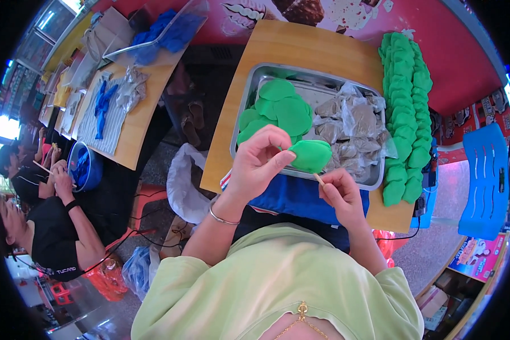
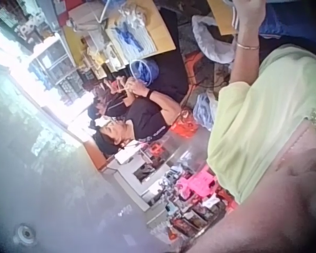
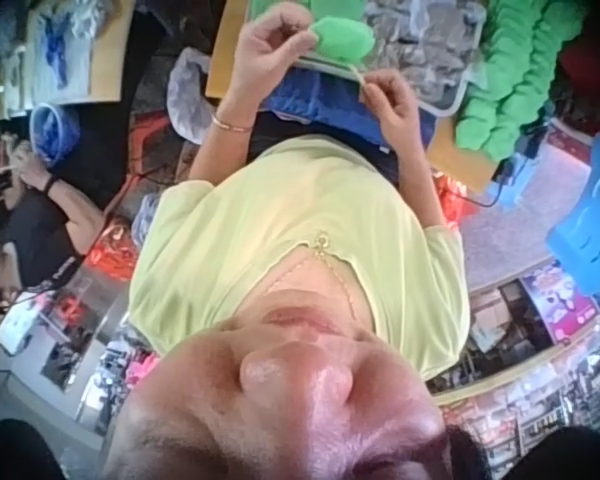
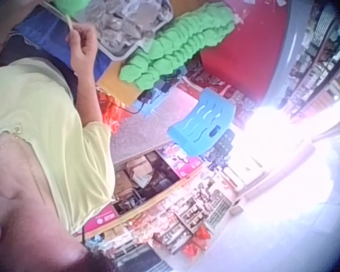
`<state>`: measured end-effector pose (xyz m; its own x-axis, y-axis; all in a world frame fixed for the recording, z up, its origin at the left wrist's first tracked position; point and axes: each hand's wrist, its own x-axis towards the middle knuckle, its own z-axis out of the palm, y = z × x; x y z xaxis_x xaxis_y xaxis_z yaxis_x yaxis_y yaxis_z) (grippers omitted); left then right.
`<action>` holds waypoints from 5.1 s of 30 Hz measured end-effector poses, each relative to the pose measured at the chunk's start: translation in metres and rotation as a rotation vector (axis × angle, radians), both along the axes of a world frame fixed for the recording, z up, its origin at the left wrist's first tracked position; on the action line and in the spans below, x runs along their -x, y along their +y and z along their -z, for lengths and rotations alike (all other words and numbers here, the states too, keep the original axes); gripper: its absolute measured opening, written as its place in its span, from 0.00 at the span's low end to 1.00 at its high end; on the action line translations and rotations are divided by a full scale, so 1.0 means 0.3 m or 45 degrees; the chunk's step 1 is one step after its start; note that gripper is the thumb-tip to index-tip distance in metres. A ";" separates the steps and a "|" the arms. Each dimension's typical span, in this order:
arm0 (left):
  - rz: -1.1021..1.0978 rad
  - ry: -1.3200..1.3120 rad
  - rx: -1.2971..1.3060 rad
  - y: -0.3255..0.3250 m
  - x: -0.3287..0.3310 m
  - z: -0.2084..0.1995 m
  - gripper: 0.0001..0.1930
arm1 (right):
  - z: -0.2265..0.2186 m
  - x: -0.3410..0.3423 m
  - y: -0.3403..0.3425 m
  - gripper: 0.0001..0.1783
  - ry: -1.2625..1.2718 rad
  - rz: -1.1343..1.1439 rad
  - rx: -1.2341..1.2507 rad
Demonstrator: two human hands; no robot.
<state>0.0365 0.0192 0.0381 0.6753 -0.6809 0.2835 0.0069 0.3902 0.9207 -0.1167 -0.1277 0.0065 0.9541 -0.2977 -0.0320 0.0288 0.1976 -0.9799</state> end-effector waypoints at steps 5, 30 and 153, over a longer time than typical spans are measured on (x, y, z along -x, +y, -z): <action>0.030 0.118 0.042 0.008 0.014 0.013 0.03 | -0.014 0.002 0.003 0.05 -0.021 -0.020 -0.061; -0.142 -0.209 -0.013 0.038 0.037 0.025 0.08 | -0.032 0.015 0.034 0.06 0.029 -0.080 -0.334; -0.402 0.487 0.400 0.048 0.008 -0.027 0.03 | -0.060 -0.023 0.003 0.17 -0.025 0.171 -0.682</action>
<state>0.0341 0.0338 0.0462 0.9258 -0.3527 0.1357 0.1547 0.6812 0.7156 -0.1098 -0.1269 0.0246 0.9109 -0.3635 -0.1952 0.1051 0.6620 -0.7421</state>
